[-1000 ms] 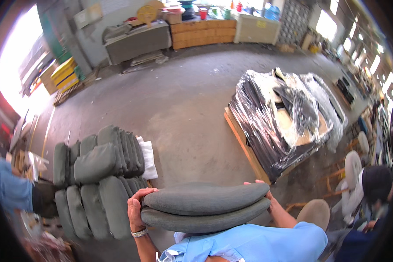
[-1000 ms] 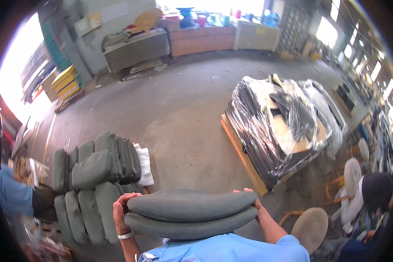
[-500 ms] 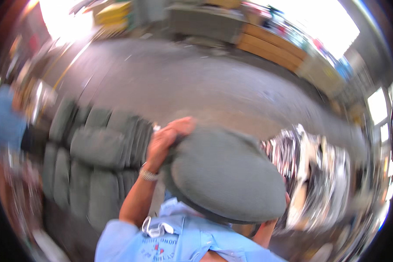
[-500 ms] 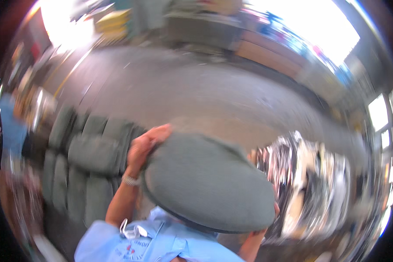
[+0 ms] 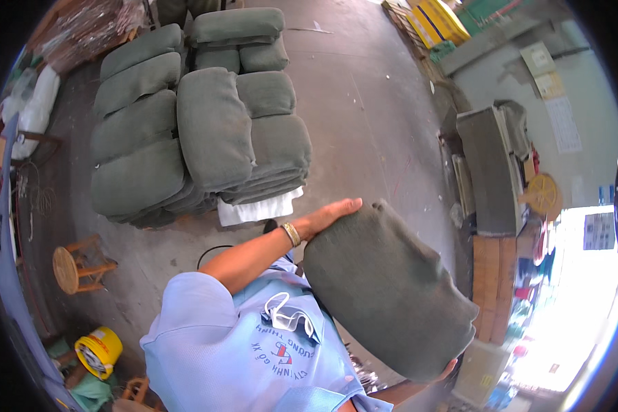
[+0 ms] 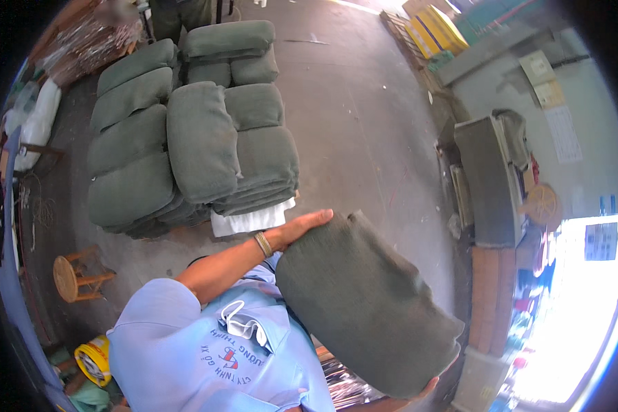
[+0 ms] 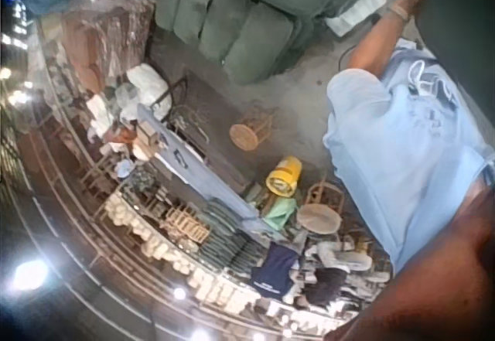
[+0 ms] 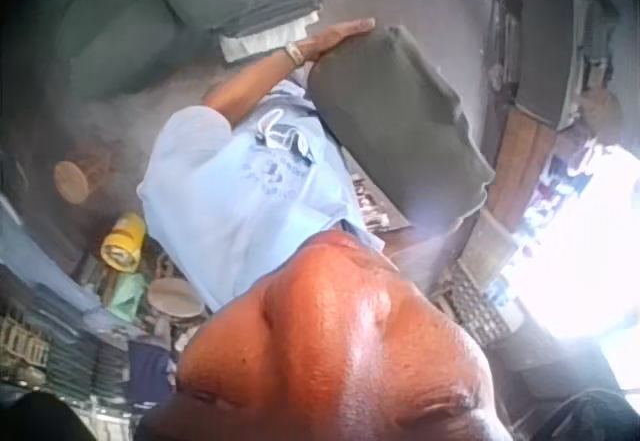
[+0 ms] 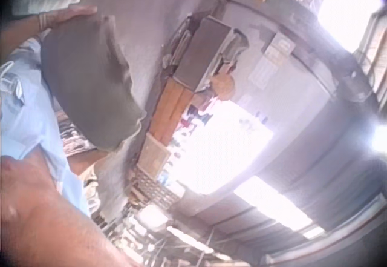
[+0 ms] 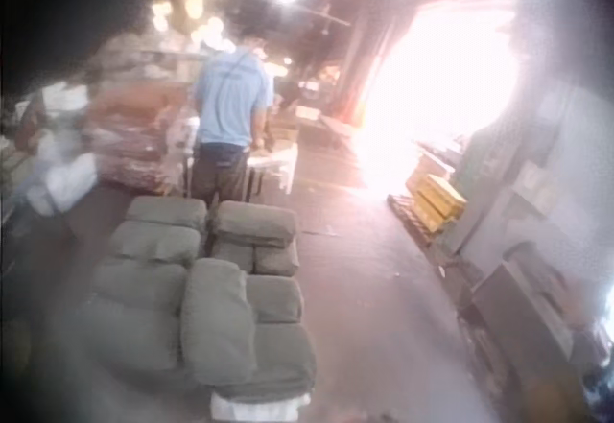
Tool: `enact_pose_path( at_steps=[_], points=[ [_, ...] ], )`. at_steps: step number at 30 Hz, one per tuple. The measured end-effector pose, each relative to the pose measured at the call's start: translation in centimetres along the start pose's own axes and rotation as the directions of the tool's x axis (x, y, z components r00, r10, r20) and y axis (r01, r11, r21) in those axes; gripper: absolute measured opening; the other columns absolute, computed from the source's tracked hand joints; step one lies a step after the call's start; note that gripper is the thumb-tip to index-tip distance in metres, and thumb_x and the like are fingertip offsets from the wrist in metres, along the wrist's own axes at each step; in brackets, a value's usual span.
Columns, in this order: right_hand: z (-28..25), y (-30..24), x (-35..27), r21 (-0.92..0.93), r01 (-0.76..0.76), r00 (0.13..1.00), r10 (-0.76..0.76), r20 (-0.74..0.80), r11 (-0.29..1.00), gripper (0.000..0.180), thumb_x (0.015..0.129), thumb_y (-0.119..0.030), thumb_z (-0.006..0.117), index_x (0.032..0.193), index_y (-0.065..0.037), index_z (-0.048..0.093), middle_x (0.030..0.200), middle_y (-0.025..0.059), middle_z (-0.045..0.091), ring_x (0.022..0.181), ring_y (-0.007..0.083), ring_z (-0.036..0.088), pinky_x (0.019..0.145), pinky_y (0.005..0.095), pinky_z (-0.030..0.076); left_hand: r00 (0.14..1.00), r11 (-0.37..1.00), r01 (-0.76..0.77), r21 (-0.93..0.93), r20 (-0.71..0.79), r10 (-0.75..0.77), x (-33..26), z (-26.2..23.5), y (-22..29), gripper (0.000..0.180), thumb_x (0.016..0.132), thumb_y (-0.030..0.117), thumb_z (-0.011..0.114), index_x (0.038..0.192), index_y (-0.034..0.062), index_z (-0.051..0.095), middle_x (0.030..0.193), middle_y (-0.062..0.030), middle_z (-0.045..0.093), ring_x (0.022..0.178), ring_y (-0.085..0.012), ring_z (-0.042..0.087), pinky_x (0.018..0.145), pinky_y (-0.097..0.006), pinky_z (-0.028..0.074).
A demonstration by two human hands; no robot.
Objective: The person uses a staple gun to attach fabric to a cushion, then trims excess fabric with a utility knife. They fold and stack the finished cushions on a nearby pallet.
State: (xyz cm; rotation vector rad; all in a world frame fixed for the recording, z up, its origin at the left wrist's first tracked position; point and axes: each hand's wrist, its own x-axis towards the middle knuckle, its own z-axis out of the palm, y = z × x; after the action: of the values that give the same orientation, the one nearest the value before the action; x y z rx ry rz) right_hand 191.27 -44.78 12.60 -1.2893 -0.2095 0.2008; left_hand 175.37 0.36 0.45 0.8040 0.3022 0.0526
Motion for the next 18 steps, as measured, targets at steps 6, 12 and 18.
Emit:
enact_pose_path(
  at_steps=[6, 12, 18],
  points=[
    [8.9, 6.3, 20.8, -0.245, -0.277, 0.949, 0.304, 0.08, 0.929, 0.07, 0.1, -0.056, 0.054, 0.147, -0.003, 0.051, 0.144, 0.0131, 0.058, 0.13, 0.0324, 0.055, 0.108, 0.0483, 0.045, 0.896, 0.955, -0.273, 0.118, -0.329, 0.297, 4.0, -7.3, 5.2, 0.088, 0.097, 0.07, 0.054, 0.147, -0.0017, 0.046, 0.143, -0.0169, 0.053, 0.133, -0.0212, 0.052, 0.111, -0.034, 0.042],
    [19.8, 20.2, 40.5, -0.429, -0.466, 0.603, 0.632, 0.487, 0.774, 0.07, 0.1, -0.056, 0.057, 0.148, -0.005, 0.052, 0.14, 0.0127, 0.061, 0.124, 0.0304, 0.061, 0.106, 0.0465, 0.048, 0.517, 0.927, -0.331, 0.178, -0.788, 0.335, 4.4, -13.3, 2.7, 0.089, 0.097, 0.067, 0.058, 0.151, -0.0021, 0.044, 0.149, -0.0122, 0.052, 0.136, -0.0202, 0.048, 0.116, -0.033, 0.035],
    [43.2, 31.4, 55.6, -0.717, -0.233, 0.26, 0.753, 0.605, 0.657, 0.063, 0.101, -0.048, 0.059, 0.147, -0.006, 0.053, 0.138, 0.0092, 0.063, 0.125, 0.0262, 0.06, 0.103, 0.0413, 0.05, 0.199, 0.819, -0.573, 0.026, -0.965, 0.17, 10.5, -16.1, -0.3, 0.09, 0.093, 0.073, 0.058, 0.146, 0.0002, 0.05, 0.14, -0.0153, 0.058, 0.132, -0.0224, 0.051, 0.112, -0.034, 0.038]
  ],
)
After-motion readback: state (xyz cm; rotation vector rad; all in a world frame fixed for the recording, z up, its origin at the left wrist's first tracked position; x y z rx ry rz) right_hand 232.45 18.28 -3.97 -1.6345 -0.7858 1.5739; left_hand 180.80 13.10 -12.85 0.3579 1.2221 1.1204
